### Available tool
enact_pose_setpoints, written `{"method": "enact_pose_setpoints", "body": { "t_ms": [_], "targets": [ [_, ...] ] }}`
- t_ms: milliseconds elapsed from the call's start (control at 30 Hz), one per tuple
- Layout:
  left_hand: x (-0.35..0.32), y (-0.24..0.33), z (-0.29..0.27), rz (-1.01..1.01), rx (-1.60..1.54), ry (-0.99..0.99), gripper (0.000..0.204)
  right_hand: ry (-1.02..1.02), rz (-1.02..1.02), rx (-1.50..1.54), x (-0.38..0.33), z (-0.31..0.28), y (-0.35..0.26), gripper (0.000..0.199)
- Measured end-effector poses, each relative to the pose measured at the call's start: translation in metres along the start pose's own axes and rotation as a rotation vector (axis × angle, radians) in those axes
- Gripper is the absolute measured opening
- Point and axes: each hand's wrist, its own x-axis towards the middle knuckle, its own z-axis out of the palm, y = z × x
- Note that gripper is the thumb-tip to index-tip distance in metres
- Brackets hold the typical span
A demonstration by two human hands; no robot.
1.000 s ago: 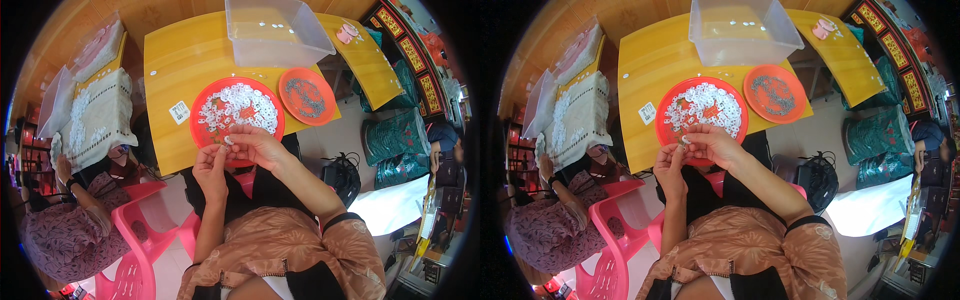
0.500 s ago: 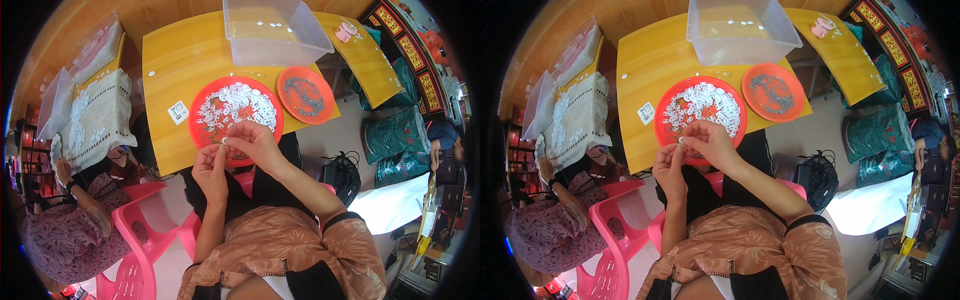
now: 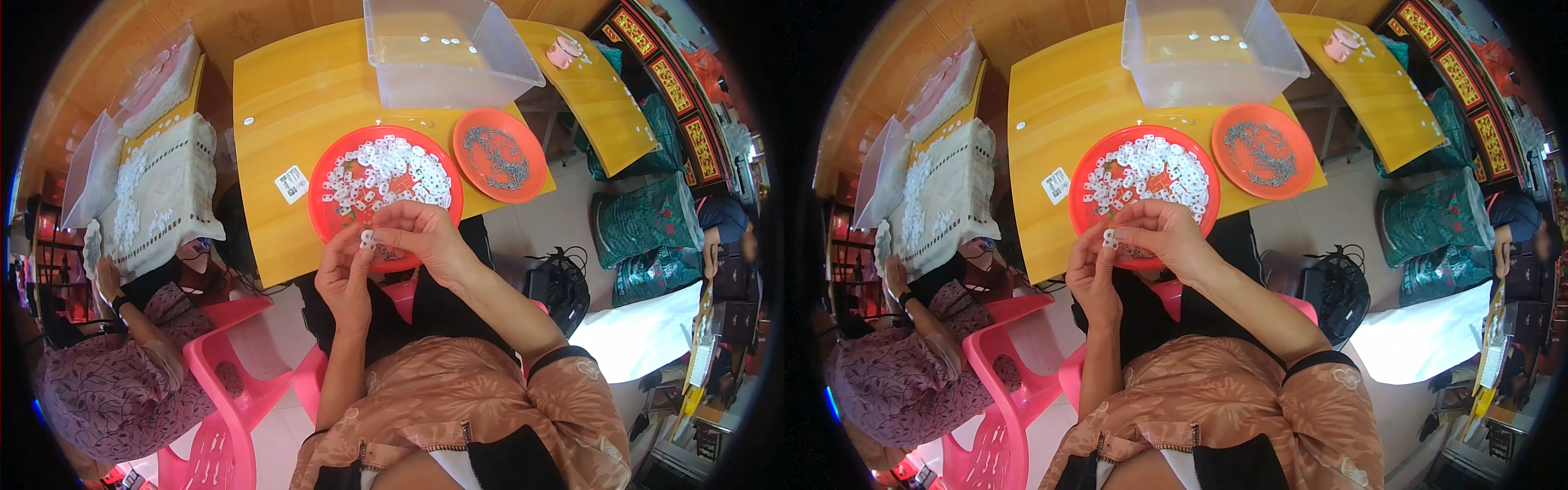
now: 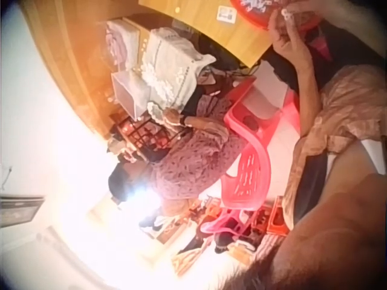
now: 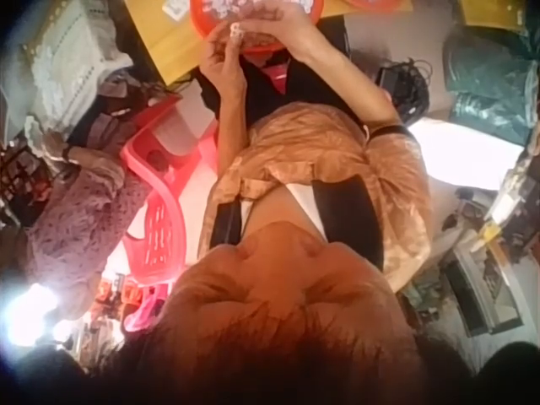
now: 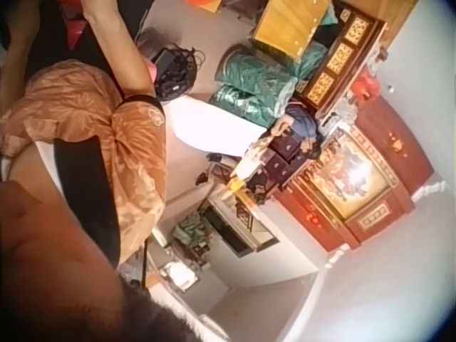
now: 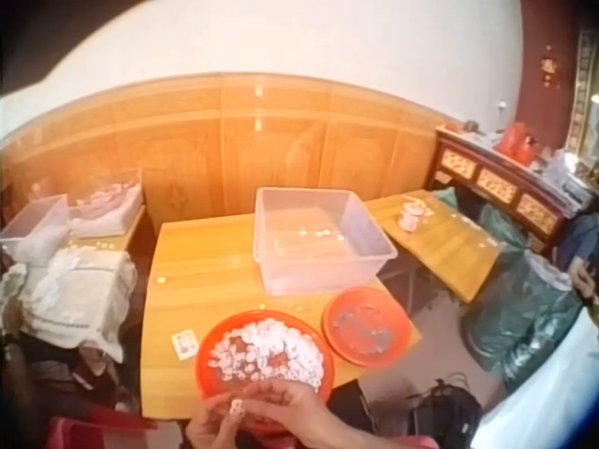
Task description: Sort and inspect small white plastic manufacturing components from a red tray into containers.
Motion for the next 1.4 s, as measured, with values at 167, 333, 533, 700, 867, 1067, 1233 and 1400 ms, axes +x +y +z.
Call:
{"method": "enact_pose_setpoints", "body": {
  "t_ms": [167,333,533,700,867,1067,1233,1400],
  "targets": [
    [0.007,0.0,-0.004,0.221,0.218,-0.241,0.03,-0.036,-0.011,0.09,-0.005,0.003,-0.003,0.015],
    [0.005,0.0,-0.003,0.239,0.222,-0.238,0.03,-0.026,-0.059,0.128,-0.008,0.006,0.006,0.017],
    [0.003,-0.005,-0.003,0.255,0.204,-0.145,0.028,-0.049,0.057,0.047,-0.009,0.006,0.007,0.008],
    [0.003,-0.008,-0.006,0.241,0.158,-0.101,0.028,-0.121,0.17,-0.185,-0.008,0.007,-0.003,0.015],
    [0.001,-0.001,0.002,0.106,-0.019,-0.127,0.029,-0.193,0.234,0.051,-0.001,0.001,0.0,0.017],
    [0.002,-0.003,-0.006,-0.006,-0.117,-0.136,0.03,-0.258,0.231,0.002,-0.005,-0.001,0.001,0.014],
    [0.0,-0.006,-0.003,-0.042,-0.172,-0.12,0.033,-0.248,-0.378,-0.691,-0.011,0.002,0.008,0.017],
    [-0.005,-0.001,0.003,-0.036,-0.199,-0.15,0.042,-0.21,-0.46,-0.931,-0.016,0.01,0.002,0.021]
  ]
}}
